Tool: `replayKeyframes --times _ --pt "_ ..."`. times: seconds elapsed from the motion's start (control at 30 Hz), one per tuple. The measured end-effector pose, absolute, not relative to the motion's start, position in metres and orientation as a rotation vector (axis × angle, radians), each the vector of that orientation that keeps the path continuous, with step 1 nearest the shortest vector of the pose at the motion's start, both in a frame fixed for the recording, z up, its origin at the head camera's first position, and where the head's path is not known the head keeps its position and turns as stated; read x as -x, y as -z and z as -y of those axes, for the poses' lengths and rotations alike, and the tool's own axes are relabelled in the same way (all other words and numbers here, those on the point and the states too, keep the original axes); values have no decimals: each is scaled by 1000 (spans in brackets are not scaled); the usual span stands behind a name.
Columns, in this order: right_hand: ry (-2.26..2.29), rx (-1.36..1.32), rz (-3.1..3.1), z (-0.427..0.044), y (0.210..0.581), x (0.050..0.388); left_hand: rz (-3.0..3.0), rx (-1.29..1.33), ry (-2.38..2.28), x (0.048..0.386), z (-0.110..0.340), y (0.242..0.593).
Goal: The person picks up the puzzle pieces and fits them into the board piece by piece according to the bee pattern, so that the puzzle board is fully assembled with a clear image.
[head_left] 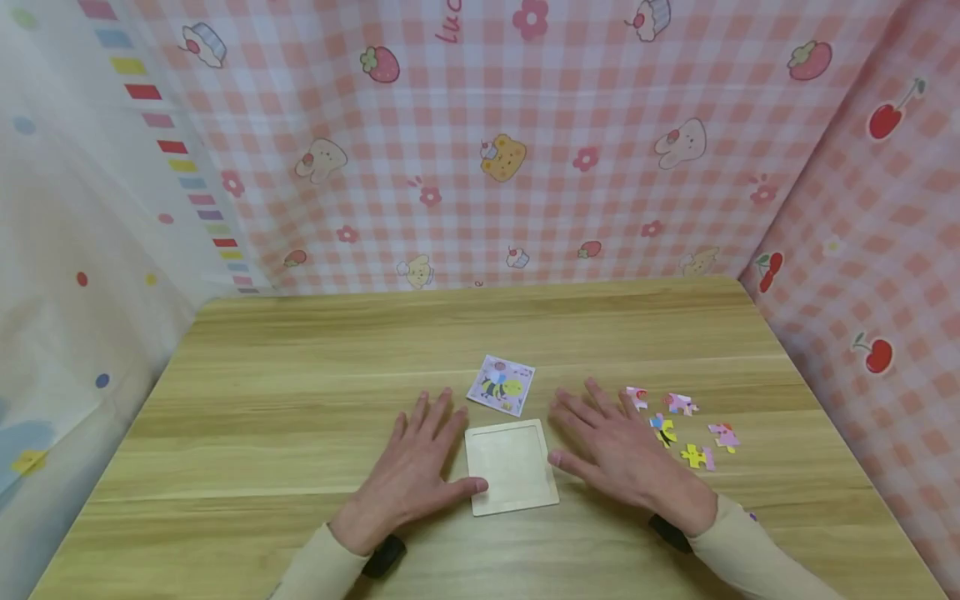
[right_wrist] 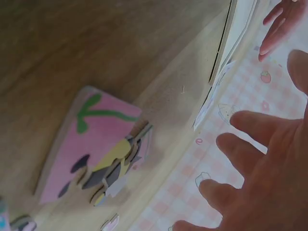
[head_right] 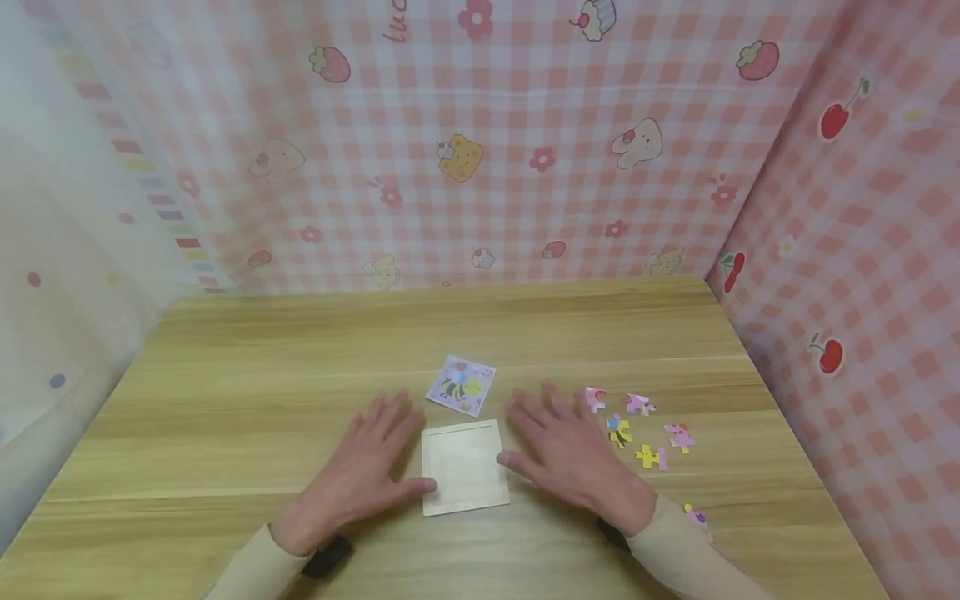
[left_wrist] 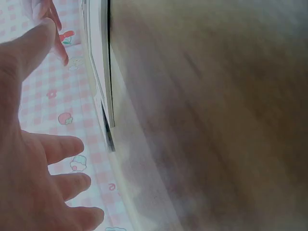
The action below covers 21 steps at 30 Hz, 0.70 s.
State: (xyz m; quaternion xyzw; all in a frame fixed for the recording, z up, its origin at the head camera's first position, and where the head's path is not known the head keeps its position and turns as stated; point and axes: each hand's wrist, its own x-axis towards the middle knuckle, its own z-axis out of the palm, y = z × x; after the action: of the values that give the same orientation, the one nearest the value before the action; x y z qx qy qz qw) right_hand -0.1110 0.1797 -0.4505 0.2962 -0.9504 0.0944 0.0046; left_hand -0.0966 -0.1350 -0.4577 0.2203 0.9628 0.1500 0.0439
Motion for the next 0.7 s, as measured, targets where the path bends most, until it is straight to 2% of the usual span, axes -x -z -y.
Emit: replayKeyframes --times 0.7 --pt "-384 -1168 3103 -176 449 109 -2779 -747 -453 94 132 460"
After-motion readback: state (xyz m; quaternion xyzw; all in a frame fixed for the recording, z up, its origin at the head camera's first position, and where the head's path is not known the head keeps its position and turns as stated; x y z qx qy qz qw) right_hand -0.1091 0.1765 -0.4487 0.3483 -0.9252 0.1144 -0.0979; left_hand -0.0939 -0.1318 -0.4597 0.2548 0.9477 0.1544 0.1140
